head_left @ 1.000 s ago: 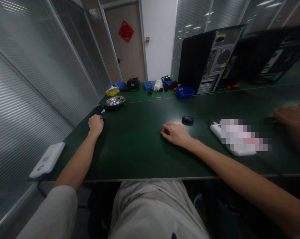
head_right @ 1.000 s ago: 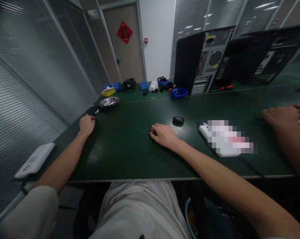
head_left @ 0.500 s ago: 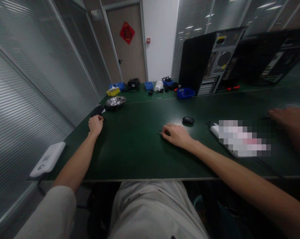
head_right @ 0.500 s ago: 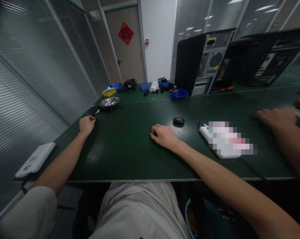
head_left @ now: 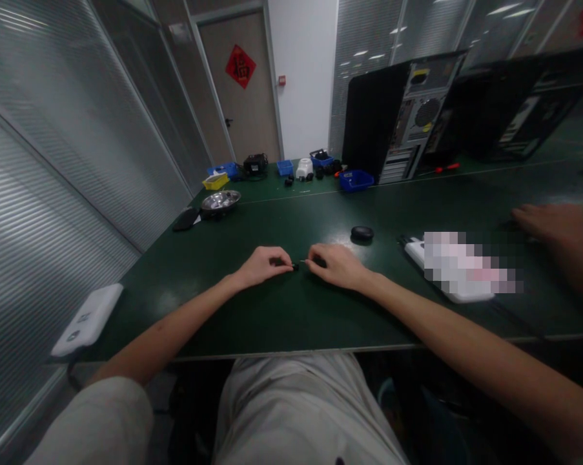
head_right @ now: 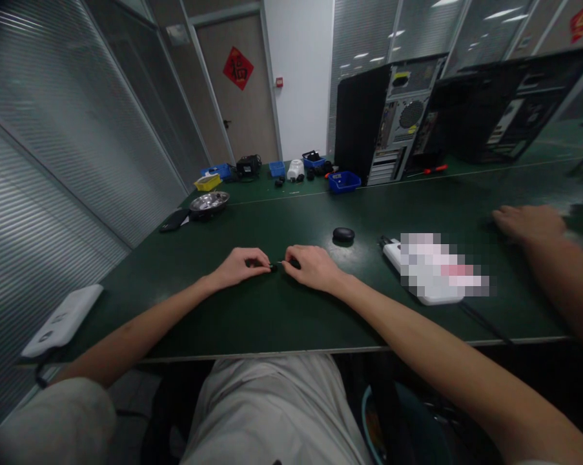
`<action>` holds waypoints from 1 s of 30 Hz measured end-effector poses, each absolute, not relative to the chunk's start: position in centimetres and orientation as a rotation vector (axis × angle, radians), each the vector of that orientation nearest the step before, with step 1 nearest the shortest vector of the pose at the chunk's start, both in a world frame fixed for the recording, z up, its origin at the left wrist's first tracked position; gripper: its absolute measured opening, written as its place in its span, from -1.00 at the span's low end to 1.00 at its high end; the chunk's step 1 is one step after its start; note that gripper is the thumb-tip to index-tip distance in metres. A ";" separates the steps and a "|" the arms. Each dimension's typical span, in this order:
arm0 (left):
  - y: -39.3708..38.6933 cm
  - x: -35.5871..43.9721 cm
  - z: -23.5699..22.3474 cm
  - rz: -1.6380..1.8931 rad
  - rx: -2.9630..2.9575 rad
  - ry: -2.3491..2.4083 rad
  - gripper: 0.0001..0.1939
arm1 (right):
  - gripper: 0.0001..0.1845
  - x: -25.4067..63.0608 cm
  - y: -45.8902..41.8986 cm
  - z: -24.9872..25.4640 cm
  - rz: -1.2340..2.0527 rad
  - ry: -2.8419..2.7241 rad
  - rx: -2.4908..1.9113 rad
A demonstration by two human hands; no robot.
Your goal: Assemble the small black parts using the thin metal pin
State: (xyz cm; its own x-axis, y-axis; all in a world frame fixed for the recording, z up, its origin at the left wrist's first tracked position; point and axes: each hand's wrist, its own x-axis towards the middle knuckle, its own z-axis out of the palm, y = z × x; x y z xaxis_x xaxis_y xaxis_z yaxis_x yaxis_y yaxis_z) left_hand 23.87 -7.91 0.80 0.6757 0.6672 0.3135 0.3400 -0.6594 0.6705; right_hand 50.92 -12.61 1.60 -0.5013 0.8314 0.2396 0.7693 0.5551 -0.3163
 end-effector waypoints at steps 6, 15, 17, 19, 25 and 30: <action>-8.6 24.5 -0.4 0.686 2.331 0.806 -0.75 | -0.80 50.7 -12.8 1.6 0.252 -2.495 -1.249; -8.6 24.5 -0.1 0.662 2.309 0.794 -0.68 | -0.81 50.6 -12.9 1.6 0.205 -2.501 -1.258; -8.5 24.4 -0.2 0.661 2.301 0.795 -0.69 | -0.81 50.6 -13.0 1.4 0.195 -2.513 -1.243; -8.4 24.4 -0.3 0.672 2.291 0.783 -0.72 | -0.81 50.6 -13.0 1.2 0.186 -2.519 -1.231; -8.4 24.4 -0.5 0.712 2.291 0.695 -0.76 | -0.79 50.5 -13.1 0.7 0.173 -2.513 -1.209; -8.3 24.3 -0.6 0.725 2.285 0.685 -0.76 | -0.78 50.4 -13.1 0.3 0.154 -2.509 -1.200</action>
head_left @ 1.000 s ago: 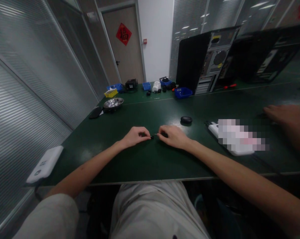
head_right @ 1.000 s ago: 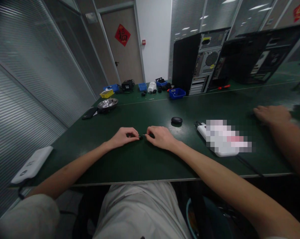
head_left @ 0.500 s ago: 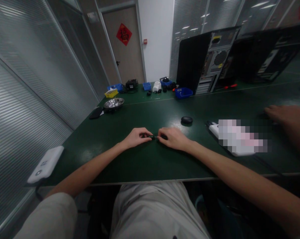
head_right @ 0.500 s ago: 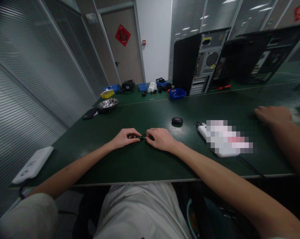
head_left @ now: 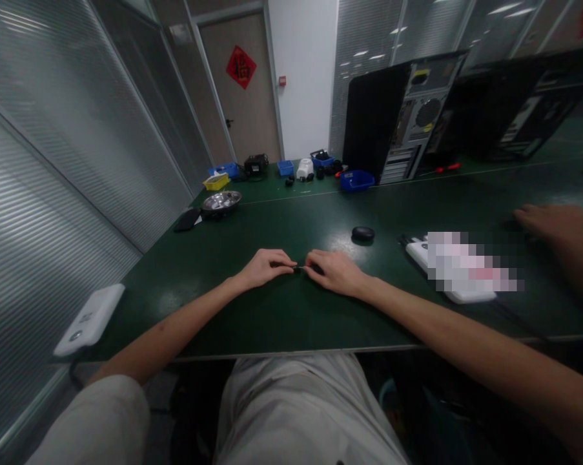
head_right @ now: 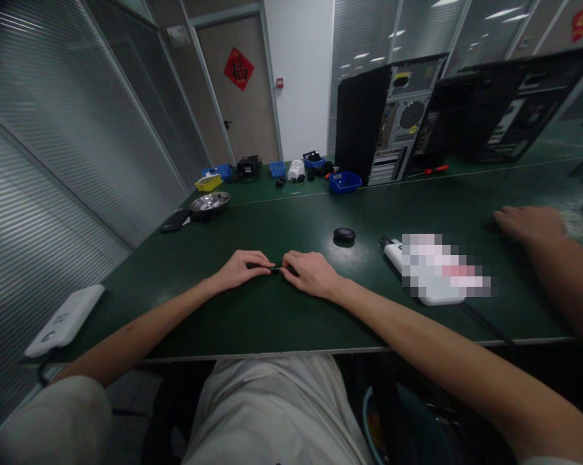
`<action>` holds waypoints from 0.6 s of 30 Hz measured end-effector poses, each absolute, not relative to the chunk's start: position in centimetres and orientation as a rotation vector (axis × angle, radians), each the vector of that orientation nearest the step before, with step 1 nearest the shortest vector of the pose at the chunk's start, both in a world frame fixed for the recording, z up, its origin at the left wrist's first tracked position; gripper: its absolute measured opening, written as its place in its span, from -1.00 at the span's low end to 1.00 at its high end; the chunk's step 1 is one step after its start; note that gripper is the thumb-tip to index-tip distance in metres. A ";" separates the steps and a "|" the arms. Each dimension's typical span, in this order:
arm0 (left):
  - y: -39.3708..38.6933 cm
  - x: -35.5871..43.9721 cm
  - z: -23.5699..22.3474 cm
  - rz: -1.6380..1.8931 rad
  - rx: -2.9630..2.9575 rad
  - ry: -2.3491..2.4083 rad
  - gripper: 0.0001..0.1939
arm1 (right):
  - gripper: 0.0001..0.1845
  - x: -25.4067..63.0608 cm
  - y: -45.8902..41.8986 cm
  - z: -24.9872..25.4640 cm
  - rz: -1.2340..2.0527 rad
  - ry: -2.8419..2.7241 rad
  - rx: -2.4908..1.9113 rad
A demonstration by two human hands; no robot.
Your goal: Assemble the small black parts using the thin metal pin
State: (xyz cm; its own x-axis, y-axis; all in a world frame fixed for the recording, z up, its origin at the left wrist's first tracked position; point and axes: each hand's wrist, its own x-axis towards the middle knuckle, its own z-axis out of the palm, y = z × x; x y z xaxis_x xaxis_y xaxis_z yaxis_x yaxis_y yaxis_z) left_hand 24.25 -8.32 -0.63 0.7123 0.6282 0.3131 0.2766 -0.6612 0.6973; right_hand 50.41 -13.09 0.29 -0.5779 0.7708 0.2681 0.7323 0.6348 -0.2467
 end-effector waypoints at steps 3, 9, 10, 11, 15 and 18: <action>-8.3 24.2 -0.6 0.731 2.283 0.683 -0.76 | -0.76 50.3 -13.1 0.2 0.166 -2.504 -1.173; -8.3 24.1 -0.5 0.738 2.291 0.681 -0.76 | -0.77 50.0 -13.2 0.4 0.185 -2.524 -1.171; -8.3 24.1 -0.5 0.736 2.292 0.681 -0.76 | -0.77 50.0 -13.2 0.4 0.178 -2.522 -1.172; -8.3 24.1 -0.5 0.734 2.294 0.681 -0.76 | -0.78 50.0 -13.3 0.5 0.168 -2.521 -1.173; -8.3 24.1 -0.5 0.729 2.302 0.687 -0.74 | -0.78 50.0 -13.3 0.5 0.137 -2.519 -1.183; -8.2 24.0 -0.6 0.732 2.320 0.686 -0.74 | -0.77 50.0 -13.3 0.6 0.131 -2.526 -1.180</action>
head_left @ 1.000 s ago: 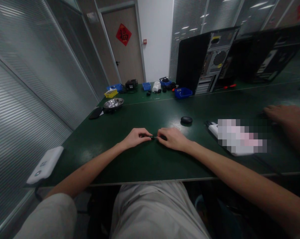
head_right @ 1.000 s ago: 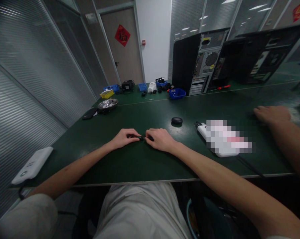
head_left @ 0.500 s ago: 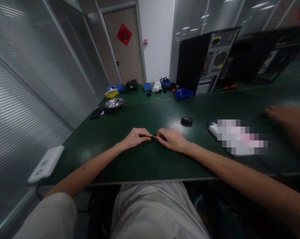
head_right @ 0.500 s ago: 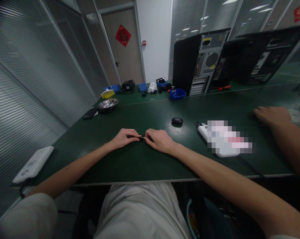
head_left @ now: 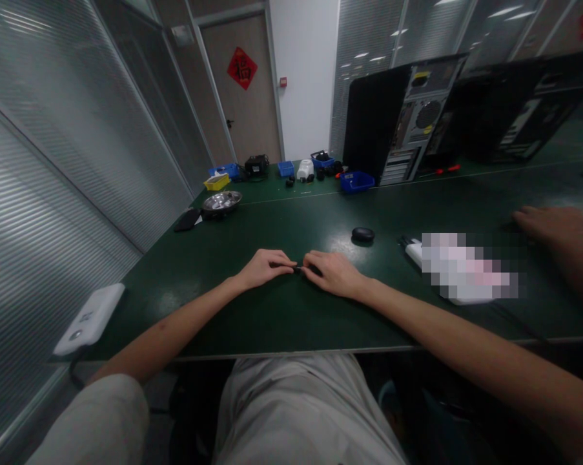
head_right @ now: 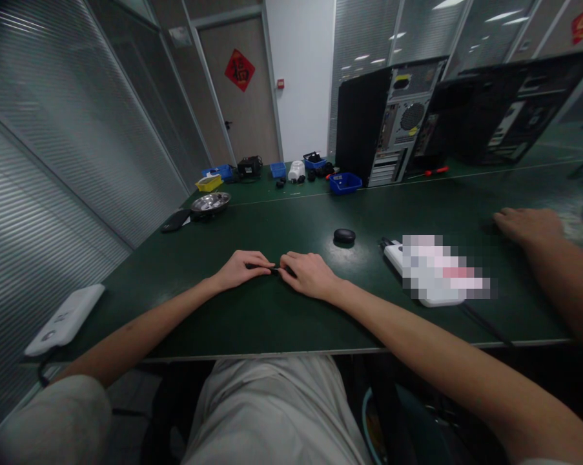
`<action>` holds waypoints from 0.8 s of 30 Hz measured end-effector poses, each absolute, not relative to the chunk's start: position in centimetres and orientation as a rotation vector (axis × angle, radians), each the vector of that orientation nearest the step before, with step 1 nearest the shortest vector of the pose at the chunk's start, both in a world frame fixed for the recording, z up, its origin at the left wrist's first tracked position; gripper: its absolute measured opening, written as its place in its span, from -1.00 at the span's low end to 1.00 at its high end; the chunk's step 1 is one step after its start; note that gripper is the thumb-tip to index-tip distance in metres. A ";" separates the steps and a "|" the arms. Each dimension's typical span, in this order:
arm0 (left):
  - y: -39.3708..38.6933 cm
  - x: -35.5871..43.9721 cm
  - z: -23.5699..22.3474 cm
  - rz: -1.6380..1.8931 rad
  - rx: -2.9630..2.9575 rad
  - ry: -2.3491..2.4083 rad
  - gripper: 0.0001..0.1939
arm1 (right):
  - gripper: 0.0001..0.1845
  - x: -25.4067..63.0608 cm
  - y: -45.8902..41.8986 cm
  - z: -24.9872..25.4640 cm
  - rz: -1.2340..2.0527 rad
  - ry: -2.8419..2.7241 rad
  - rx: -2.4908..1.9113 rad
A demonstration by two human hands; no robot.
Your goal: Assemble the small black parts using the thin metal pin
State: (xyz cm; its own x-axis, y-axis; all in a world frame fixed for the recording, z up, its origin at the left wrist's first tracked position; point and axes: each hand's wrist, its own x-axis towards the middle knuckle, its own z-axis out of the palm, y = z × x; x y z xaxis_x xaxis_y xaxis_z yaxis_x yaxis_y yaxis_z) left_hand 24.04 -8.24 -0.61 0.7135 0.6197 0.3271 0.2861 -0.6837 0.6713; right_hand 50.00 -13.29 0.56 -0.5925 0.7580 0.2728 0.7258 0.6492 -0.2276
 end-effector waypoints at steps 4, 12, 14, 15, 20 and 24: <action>-8.1 24.0 -0.9 0.749 2.349 0.664 -0.74 | -0.77 50.0 -13.2 0.5 0.130 -2.534 -1.177; -8.0 24.0 -0.9 0.751 2.352 0.633 -0.76 | -0.78 50.1 -13.2 1.1 0.159 -2.550 -1.190; -8.1 24.0 -0.8 0.750 2.353 0.634 -0.76 | -0.78 50.1 -13.3 1.3 0.177 -2.552 -1.195; -8.1 24.0 -0.7 0.747 2.354 0.634 -0.76 | -0.79 50.1 -13.3 1.4 0.181 -2.554 -1.198; -8.2 24.0 -0.7 0.739 2.371 0.632 -0.74 | -0.78 49.8 -13.3 1.1 0.156 -2.548 -1.211; -8.2 24.0 -0.8 0.747 2.389 0.632 -0.74 | -0.76 49.4 -13.2 0.6 0.130 -2.545 -1.209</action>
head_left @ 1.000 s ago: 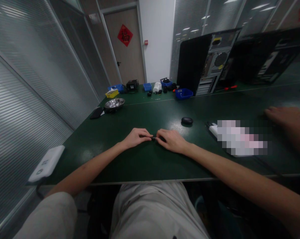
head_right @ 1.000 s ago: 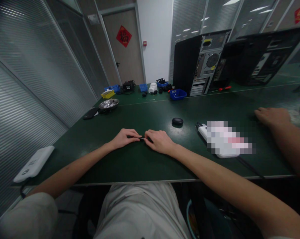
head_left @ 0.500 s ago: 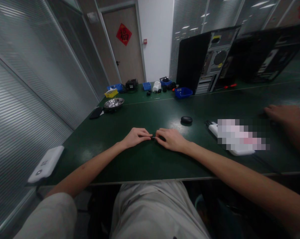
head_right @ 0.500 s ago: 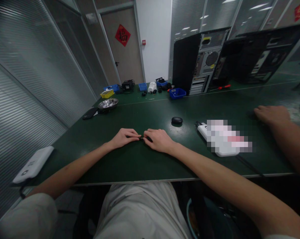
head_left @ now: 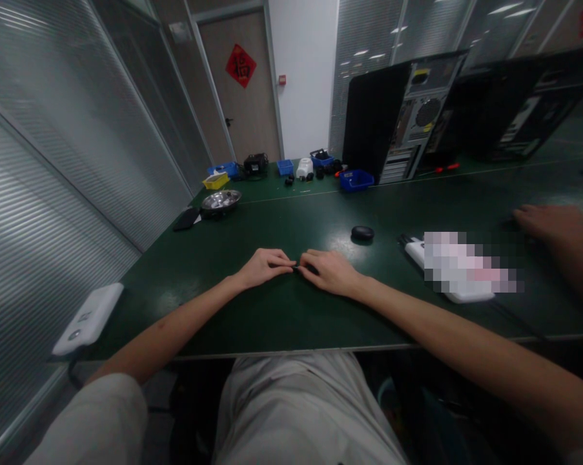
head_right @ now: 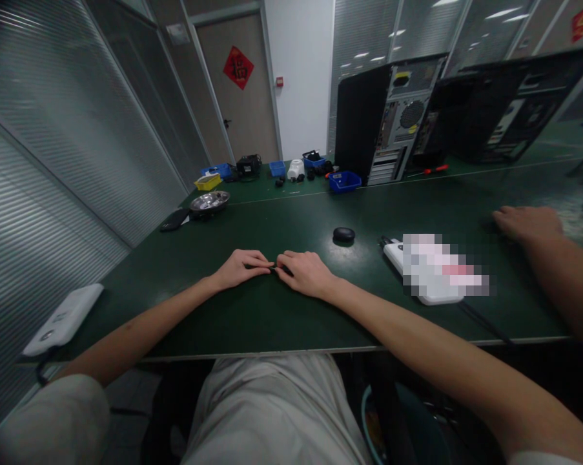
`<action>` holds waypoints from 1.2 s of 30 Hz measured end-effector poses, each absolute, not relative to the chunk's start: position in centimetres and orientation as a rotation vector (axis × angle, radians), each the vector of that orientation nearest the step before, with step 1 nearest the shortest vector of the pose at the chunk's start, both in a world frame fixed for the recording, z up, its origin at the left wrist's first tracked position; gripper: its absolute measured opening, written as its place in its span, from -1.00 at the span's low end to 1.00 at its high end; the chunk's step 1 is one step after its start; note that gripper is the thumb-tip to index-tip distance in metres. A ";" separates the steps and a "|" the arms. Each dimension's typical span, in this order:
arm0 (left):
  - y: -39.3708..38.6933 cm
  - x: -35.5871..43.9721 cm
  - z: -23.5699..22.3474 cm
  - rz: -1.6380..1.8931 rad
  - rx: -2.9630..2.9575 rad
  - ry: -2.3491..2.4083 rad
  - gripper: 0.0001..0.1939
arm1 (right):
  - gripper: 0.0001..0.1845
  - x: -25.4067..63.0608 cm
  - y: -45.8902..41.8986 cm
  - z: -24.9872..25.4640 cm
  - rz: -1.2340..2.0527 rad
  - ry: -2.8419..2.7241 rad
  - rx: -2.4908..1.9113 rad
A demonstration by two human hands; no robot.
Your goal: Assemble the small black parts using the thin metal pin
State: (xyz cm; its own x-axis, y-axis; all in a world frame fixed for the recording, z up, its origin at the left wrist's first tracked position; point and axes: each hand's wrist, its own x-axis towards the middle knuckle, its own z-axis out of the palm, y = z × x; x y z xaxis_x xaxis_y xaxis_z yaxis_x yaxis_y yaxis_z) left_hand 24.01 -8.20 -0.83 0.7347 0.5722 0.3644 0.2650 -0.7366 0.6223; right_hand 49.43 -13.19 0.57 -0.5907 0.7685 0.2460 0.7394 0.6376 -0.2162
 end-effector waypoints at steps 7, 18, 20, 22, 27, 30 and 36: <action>-8.3 24.0 -0.3 0.670 2.413 0.676 -0.64 | -0.72 49.4 -13.0 0.6 0.144 -2.482 -1.217; -9.5 24.8 0.2 0.537 2.787 0.700 -0.60 | -0.73 50.3 -12.5 1.3 -0.007 -2.578 -1.419; -9.6 24.8 0.3 0.516 2.793 0.708 -0.60 | -0.72 50.6 -12.3 1.5 -0.026 -2.561 -1.483; -9.6 24.7 0.4 0.513 2.779 0.711 -0.60 | -0.72 51.1 -12.1 1.7 -0.036 -2.523 -1.552; -9.8 24.8 0.6 0.557 2.683 0.713 -0.61 | -0.71 51.9 -11.9 1.7 -0.020 -2.426 -1.611; -10.1 25.4 0.6 0.628 2.612 0.746 -0.65 | -0.72 51.8 -12.0 1.7 0.023 -2.421 -1.613; -10.3 26.5 0.1 0.678 2.614 0.793 -0.77 | -0.75 51.5 -12.0 1.5 0.046 -2.418 -1.588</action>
State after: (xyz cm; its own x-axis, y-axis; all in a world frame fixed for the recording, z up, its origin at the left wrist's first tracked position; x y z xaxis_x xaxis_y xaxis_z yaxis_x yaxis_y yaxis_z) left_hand 26.54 -10.25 0.09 0.7322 0.5871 0.3452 0.4321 -0.7922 0.4309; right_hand 51.50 -11.95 1.48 -0.3761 0.9072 0.1886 0.8993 0.4064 -0.1613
